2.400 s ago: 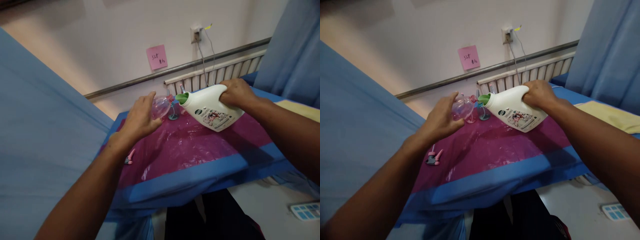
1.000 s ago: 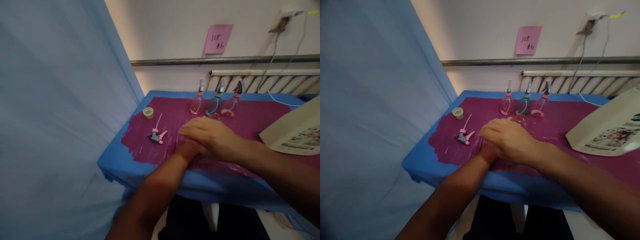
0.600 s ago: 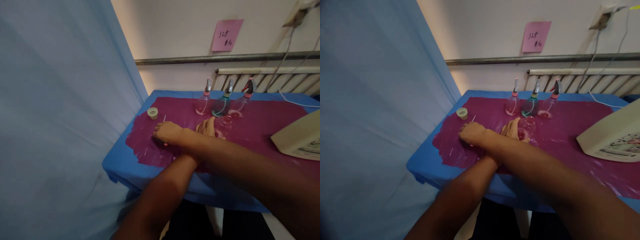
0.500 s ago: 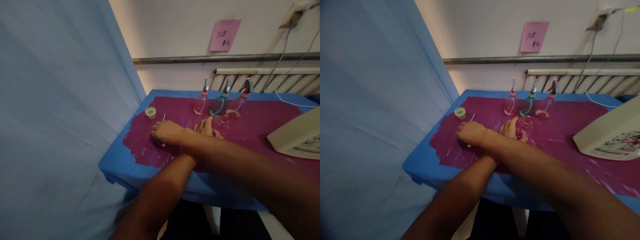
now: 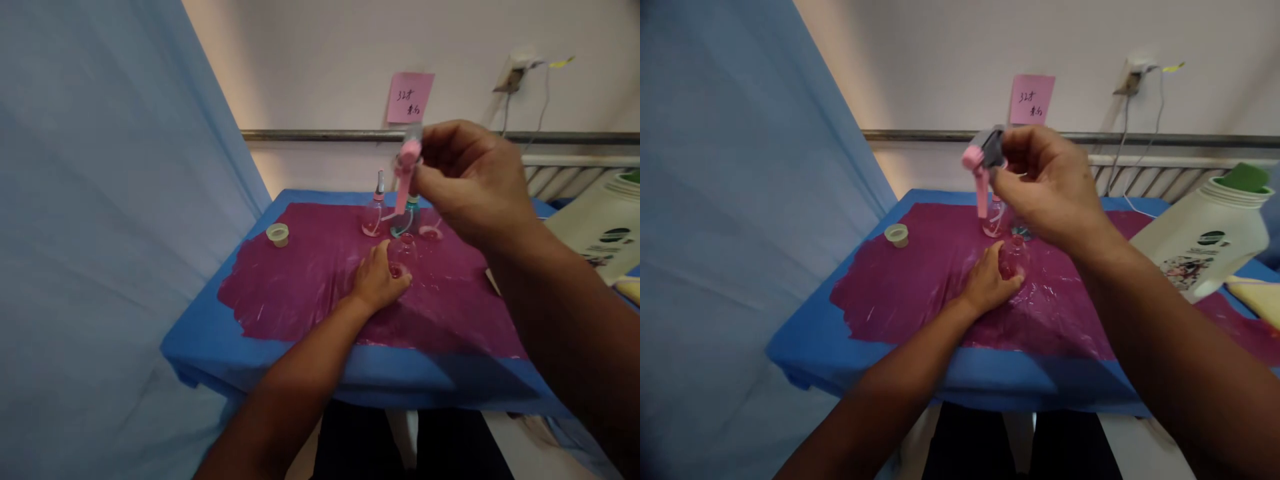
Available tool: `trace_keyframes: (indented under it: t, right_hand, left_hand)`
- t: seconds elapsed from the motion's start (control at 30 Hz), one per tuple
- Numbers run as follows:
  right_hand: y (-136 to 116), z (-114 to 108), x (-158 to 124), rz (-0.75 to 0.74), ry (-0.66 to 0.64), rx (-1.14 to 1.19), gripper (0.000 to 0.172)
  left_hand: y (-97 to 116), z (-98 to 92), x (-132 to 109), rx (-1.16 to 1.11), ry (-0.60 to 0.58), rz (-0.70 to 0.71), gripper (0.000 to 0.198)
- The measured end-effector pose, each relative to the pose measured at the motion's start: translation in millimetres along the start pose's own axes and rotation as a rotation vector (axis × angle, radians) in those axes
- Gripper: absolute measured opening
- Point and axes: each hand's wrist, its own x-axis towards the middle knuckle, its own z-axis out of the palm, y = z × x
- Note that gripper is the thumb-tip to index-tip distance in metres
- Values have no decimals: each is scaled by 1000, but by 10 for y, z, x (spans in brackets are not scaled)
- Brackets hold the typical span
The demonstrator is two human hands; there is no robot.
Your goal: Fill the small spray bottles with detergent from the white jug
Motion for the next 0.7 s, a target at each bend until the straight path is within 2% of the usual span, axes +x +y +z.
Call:
trace_keyframes:
  t: [0.13, 0.3, 0.4, 0.5, 0.7]
  right_hand:
    - [109, -262, 11, 114, 62, 65, 32]
    - [297, -338, -77, 190, 38, 80, 27]
    - [358, -338, -126, 232, -12, 97, 27]
    - [473, -296, -183, 284, -21, 139, 37]
    - [958, -137, -426, 458, -55, 358, 49]
  left_hand:
    - [-19, 25, 24, 4, 10, -52, 89]
    - [-39, 36, 39, 11, 5, -57, 90]
    - [-61, 44, 32, -14, 17, -49, 89]
    - [-88, 38, 14, -64, 7, -14, 91]
    - [-92, 19, 3, -95, 5, 7, 88]
